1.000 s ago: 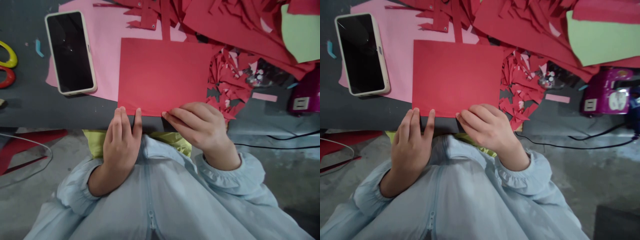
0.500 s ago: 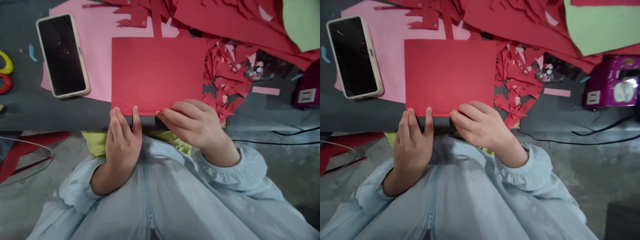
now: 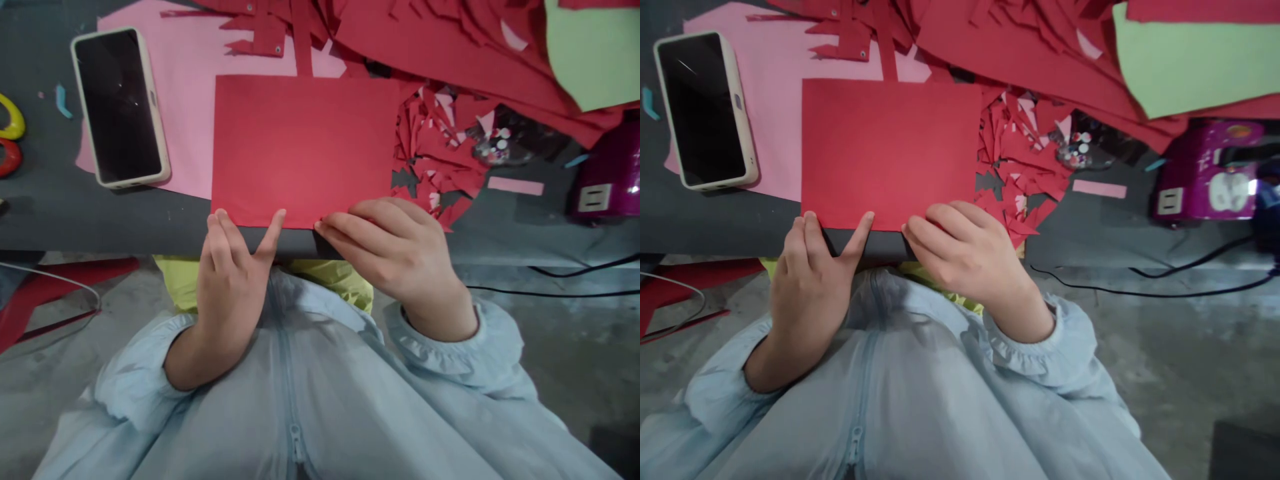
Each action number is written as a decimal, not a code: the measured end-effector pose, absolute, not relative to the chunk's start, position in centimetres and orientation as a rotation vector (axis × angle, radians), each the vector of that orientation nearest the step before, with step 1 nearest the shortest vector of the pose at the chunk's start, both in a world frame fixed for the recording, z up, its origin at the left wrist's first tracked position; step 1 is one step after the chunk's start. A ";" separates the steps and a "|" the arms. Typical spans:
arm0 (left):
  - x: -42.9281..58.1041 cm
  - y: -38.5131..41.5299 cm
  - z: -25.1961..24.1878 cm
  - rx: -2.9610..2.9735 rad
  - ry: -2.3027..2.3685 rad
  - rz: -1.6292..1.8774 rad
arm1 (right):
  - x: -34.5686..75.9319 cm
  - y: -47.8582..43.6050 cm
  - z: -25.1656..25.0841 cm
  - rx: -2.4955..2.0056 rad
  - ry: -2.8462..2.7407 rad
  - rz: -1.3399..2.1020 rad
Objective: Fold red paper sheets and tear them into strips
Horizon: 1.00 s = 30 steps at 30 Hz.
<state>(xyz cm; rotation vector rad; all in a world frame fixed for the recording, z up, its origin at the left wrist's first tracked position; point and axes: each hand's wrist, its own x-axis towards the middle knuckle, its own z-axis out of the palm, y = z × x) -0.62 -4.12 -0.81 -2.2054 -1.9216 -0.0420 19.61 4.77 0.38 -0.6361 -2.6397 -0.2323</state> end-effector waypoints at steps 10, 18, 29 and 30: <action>-0.8 -3.4 1.0 -2.461 -2.069 -0.146 | 21.6 4.8 -0.2 -0.848 -2.500 -0.096; -0.9 -2.9 -0.5 -2.483 -1.670 -0.122 | 22.2 4.8 -0.5 -0.883 -2.579 -0.145; -0.4 -3.0 0.0 -2.541 -1.842 -0.161 | 22.4 4.9 -0.5 -0.806 -2.621 -0.219; -0.4 -3.0 0.0 -2.544 -1.842 -0.153 | 22.4 4.9 -0.5 -0.811 -2.631 -0.222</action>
